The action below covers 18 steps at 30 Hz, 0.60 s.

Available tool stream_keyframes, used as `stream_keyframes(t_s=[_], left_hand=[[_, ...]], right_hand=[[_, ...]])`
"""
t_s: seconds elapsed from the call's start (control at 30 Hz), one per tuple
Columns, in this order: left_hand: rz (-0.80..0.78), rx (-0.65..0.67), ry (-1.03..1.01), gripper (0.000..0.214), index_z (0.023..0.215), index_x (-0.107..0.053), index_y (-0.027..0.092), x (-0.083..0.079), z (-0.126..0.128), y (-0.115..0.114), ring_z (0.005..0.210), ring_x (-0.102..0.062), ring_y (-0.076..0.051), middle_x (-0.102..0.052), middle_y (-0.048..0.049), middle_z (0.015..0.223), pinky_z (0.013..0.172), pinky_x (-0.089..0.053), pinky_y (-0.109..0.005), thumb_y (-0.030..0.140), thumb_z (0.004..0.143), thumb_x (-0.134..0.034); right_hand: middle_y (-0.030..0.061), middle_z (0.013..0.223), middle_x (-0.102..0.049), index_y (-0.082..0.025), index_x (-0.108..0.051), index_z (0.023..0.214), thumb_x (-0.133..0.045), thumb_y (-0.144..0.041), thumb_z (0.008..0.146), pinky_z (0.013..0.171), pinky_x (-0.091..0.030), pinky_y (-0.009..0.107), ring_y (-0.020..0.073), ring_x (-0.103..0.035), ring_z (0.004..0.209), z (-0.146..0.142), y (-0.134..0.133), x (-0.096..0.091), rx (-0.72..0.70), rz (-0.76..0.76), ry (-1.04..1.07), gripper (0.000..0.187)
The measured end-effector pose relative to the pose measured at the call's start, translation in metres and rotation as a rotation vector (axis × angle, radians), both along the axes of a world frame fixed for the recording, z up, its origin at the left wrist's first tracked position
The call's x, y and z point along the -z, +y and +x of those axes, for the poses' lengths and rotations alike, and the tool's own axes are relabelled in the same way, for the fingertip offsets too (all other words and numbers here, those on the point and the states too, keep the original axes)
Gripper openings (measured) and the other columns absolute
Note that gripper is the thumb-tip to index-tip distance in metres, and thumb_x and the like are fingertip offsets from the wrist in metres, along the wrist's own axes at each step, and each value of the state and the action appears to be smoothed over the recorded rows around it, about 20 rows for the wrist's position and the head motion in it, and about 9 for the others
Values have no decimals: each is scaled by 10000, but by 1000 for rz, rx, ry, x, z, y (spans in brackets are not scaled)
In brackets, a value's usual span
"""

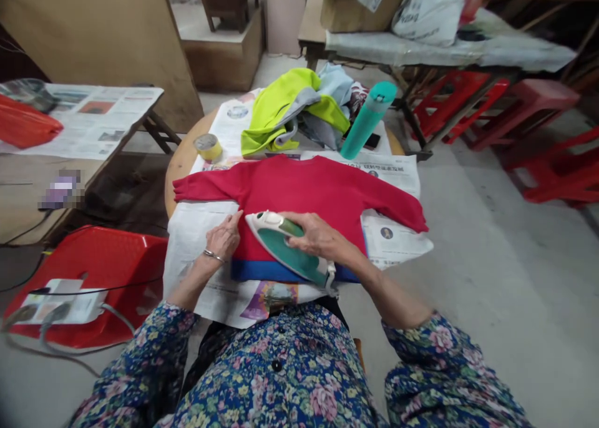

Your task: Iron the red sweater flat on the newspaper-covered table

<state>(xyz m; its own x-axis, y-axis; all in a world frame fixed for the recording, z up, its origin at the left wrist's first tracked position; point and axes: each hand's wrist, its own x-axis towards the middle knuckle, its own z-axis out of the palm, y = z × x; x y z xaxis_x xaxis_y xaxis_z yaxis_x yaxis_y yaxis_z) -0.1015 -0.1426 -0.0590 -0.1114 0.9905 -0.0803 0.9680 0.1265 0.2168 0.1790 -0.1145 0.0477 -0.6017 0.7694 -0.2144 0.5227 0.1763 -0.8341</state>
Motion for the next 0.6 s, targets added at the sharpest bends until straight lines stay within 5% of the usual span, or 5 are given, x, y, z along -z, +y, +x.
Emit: stream_keyframes(t_s=[0.13,0.27,0.33,0.43,0.6], left_hand=[[-70,28,22,504,1558,-713,325,-25,-7,12,1168,-818,-308,-814,-123,1371,998,-640,-447,304,1139,-433],[-12,107,91,358,1332,-794,255,-39,-11,28,1295,-765,-320,-763,-159,1438,1042,-634,-438,331,1099,-534],[48,177,121,329,1276,-801,207,-39,-12,33,1503,-646,-368,-676,-208,1609,1186,-580,-506,299,1043,-588],[76,259,124,523,1484,-722,161,-30,-13,36,1728,-401,-387,-477,-211,1827,1380,-356,-683,228,998,-542],[22,202,90,723,1748,-505,153,-9,-11,32,1769,-330,-359,-368,-179,1879,1379,-267,-788,234,1040,-380]], right_hand=[[51,1104,-857,-276,-702,1636,-683,-102,834,768,-527,308,203,-701,839,4,-28,-7,-184,27,-71,821],[25,1039,-851,-309,-745,1594,-701,-85,835,811,-519,304,204,-709,868,5,-26,-15,-253,51,-44,793],[34,1065,-845,-292,-784,1543,-727,-119,839,822,-532,315,223,-727,907,7,-16,-16,-197,50,-16,727],[34,996,-812,-261,-750,1581,-720,-189,881,702,-527,319,209,-688,750,8,2,-14,-19,19,-2,704],[39,961,-780,-204,-769,1509,-715,-194,872,680,-522,313,220,-682,775,-16,43,-9,148,191,31,639]])
